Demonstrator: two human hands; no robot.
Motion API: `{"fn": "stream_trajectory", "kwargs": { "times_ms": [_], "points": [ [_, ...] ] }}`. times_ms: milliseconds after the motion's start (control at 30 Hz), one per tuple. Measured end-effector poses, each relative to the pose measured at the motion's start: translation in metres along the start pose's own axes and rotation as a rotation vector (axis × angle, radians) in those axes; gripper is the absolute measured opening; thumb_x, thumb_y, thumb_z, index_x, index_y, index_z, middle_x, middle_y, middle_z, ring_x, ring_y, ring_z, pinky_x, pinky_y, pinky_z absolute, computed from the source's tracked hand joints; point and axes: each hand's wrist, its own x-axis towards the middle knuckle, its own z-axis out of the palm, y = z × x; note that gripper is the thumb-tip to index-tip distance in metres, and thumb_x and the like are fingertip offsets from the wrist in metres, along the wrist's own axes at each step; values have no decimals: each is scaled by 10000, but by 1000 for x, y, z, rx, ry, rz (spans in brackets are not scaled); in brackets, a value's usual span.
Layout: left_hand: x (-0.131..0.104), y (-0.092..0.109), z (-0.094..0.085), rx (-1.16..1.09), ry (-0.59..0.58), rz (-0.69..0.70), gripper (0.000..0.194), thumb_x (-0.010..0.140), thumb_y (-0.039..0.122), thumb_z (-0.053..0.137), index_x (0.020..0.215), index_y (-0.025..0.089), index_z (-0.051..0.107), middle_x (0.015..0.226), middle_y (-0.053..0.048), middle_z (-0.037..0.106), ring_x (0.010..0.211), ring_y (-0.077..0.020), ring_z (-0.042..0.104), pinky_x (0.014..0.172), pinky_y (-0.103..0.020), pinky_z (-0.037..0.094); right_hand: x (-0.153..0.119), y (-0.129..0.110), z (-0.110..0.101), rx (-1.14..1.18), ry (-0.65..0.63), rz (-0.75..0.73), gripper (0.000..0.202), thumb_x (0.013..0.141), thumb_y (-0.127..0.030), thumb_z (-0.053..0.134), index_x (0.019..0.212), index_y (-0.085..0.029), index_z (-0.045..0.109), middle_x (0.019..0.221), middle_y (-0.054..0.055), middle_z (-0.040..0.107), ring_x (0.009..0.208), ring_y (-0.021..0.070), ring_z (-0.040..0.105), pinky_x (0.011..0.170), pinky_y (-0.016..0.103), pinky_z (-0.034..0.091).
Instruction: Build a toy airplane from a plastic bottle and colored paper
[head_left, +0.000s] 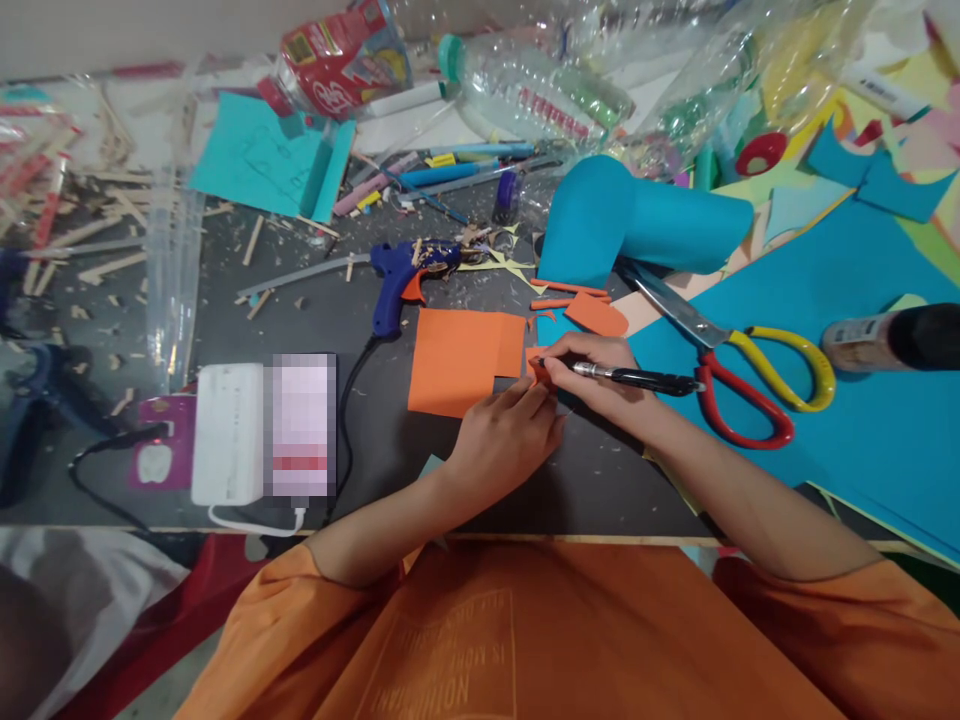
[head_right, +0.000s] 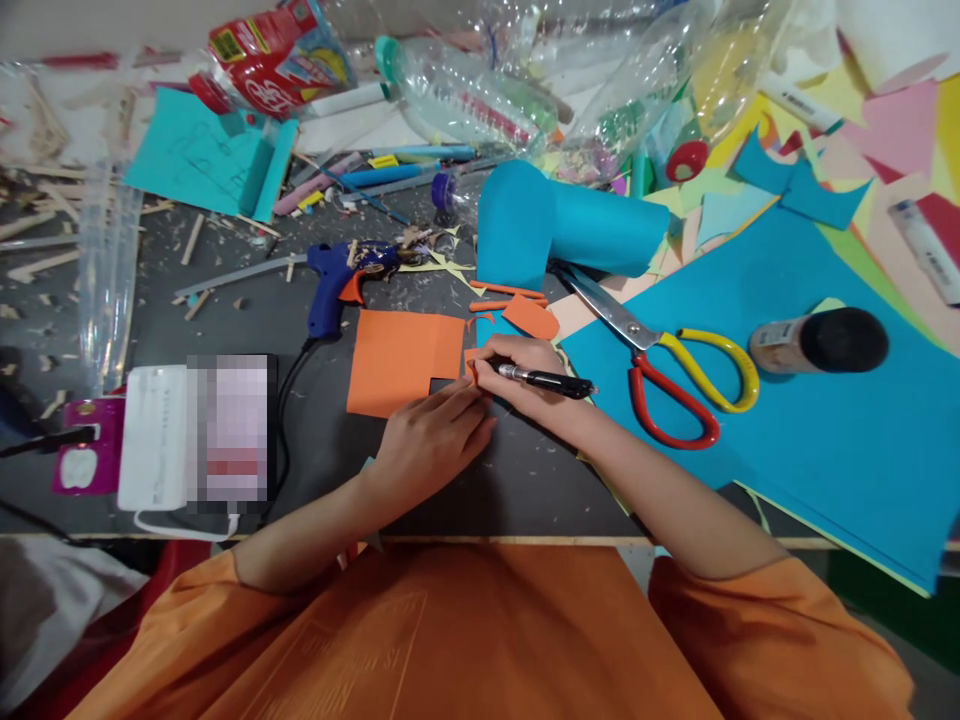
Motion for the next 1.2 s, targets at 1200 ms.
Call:
{"fn": "stream_trajectory", "kwargs": {
  "times_ms": [1200],
  "points": [
    [1, 1, 1, 181, 180, 44, 181, 911, 221, 497, 816, 150, 633, 762, 0, 689, 770, -138, 681, 557, -263, 500, -1, 3, 3, -12, 32, -39, 228, 863, -303, 539, 703, -199, 664, 765, 21, 728, 732, 178, 665, 646, 267, 452]
  ]
}}
